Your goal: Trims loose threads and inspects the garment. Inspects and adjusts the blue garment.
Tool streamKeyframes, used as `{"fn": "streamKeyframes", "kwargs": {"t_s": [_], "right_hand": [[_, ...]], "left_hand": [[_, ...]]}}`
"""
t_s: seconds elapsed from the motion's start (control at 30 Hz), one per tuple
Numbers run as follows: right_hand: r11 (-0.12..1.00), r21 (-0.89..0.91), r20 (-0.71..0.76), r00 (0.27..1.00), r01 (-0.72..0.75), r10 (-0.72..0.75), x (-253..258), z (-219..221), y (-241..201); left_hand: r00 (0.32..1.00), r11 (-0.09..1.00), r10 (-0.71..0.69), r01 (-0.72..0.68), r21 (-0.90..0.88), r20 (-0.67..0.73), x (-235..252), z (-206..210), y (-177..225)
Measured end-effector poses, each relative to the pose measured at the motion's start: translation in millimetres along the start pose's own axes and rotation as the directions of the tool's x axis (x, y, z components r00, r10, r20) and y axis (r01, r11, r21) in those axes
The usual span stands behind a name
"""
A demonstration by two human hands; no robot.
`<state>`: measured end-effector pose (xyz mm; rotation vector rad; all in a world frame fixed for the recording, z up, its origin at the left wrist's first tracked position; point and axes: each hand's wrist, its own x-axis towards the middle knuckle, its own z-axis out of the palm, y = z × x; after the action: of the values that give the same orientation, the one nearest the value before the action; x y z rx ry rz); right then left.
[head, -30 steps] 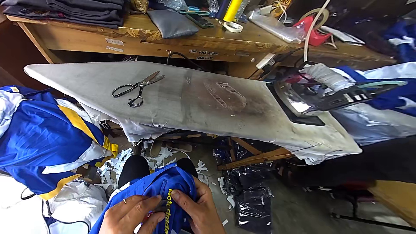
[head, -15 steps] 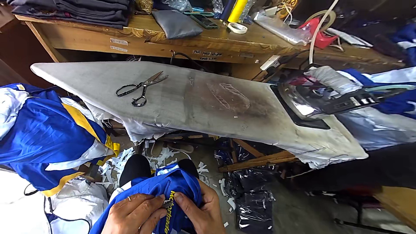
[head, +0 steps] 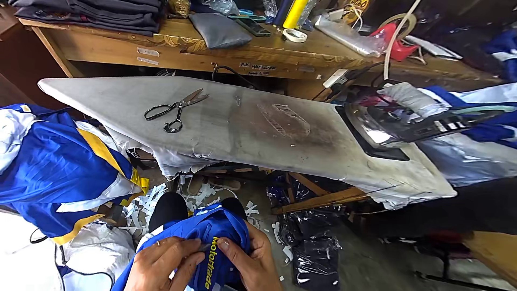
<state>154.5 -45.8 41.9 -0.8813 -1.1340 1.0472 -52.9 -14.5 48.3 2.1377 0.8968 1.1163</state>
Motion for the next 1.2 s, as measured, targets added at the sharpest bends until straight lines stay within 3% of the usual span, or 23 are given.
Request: {"fn": "streamKeyframes", "kwargs": {"t_s": [0.13,0.63,1.2], "right_hand": [[0.999,-0.001,0.015,0.999,-0.035,0.035,1.6,-4.8,4.9],[0.993,-0.121,-0.015,1.000,-0.001,-0.001,5.3,-1.9,-2.5],[0.998,-0.064,0.006,1.000,-0.022,0.022,5.2,-2.1,0.9]], "left_hand": [[0.999,0.998,-0.024,0.025,-0.058,0.023,-0.7,-5.9,-2.8],[0.997,0.999,-0.035,0.034,0.008,0.070,-0.1,-5.5,4.5],[0.996,0.998,-0.019,0.025,-0.063,0.082,-0.6,-5.0,-2.5]]}}
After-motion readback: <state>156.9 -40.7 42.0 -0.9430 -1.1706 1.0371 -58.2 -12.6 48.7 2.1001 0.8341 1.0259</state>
